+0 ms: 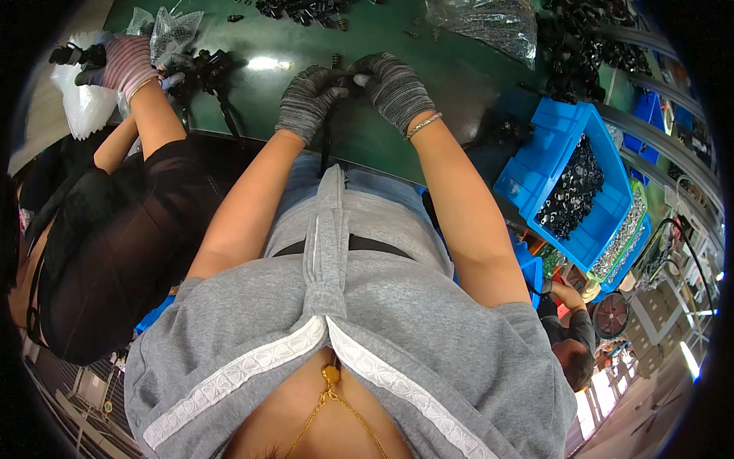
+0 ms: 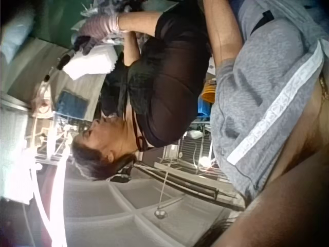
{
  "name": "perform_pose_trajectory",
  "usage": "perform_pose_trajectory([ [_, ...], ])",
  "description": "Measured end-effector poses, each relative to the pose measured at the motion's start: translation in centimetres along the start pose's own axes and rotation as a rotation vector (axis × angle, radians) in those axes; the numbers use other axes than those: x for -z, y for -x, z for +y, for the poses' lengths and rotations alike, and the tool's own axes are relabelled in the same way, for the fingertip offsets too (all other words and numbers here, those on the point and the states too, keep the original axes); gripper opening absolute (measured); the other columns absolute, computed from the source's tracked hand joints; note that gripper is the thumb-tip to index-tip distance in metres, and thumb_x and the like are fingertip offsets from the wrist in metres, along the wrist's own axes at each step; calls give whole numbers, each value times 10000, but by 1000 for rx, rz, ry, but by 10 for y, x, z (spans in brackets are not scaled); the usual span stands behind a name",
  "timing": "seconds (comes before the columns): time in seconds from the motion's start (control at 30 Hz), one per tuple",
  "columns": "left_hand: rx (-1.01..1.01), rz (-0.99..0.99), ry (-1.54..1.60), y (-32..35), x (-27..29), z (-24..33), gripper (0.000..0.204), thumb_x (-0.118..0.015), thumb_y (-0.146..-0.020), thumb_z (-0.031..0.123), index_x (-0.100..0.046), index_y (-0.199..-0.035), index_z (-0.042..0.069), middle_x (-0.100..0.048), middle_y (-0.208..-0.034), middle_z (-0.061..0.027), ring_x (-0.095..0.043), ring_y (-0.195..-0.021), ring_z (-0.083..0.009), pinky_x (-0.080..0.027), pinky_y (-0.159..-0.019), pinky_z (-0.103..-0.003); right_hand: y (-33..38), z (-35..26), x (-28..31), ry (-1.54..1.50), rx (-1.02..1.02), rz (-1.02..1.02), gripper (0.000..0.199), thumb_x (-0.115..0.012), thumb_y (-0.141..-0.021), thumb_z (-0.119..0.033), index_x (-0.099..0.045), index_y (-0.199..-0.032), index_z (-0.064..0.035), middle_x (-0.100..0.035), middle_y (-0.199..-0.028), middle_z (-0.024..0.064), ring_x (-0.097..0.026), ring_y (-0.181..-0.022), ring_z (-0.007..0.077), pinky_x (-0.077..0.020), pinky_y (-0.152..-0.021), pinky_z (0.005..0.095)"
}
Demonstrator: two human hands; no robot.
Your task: Sorting and inspecting small black plastic components on a factory workbench.
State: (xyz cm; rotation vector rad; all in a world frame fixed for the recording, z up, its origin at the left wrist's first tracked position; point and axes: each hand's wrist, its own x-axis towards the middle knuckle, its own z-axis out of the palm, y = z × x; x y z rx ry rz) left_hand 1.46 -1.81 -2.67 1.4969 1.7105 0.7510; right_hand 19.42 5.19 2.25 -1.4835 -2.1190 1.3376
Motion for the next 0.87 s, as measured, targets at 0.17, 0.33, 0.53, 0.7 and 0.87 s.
perform_pose_trajectory([
  [0.17, 53, -15, 55, 1, 1, 3, 408, -757, -768, 342, -720, -1101, 108, -669, -1080, -117, -644, -1007, -322, -495, -919, -409, 2, 5, 2, 88, 97, -33, 238, -700, -878, -164, -716, -1110, -110, -687, -1056, 147, -657, -1004, 302, -511, -916, 378],
  [0.33, 59, -14, 91, 3, 3, 6, 357, -792, -769, 166, -709, -1108, 88, -637, -1039, -64, -634, -955, -209, -497, -880, -312, -1, -2, 9, 197, 52, -70, 230, -687, -889, -240, -717, -1091, -134, -692, -1056, 127, -650, -1010, 300, -497, -928, 393],
  [0.53, 75, 4, 178, 3, -2, 2, 365, -787, -771, 148, -704, -1117, 66, -640, -1028, -64, -635, -960, -199, -499, -877, -311, -1, -8, 13, 287, 95, -102, 220, -679, -889, -245, -719, -1085, -154, -696, -1057, 110, -652, -1011, 303, -500, -923, 397],
  [0.7, 102, 10, 181, 5, 0, 9, 356, -784, -771, 125, -704, -1111, 61, -641, -1027, -57, -633, -944, -184, -502, -871, -304, -5, -9, 15, 300, 77, -164, 212, -666, -895, -234, -720, -1085, -156, -700, -1062, 105, -659, -1005, 306, -510, -906, 396],
  [0.87, 101, 41, 228, 4, -7, -2, 412, -801, -729, 269, -727, -1094, 92, -682, -1068, -125, -669, -985, -295, -514, -893, -387, -10, -21, 13, 539, 14, -236, 269, -680, -881, -229, -703, -1144, -180, -688, -1130, 97, -660, -1026, 303, -513, -915, 389],
])
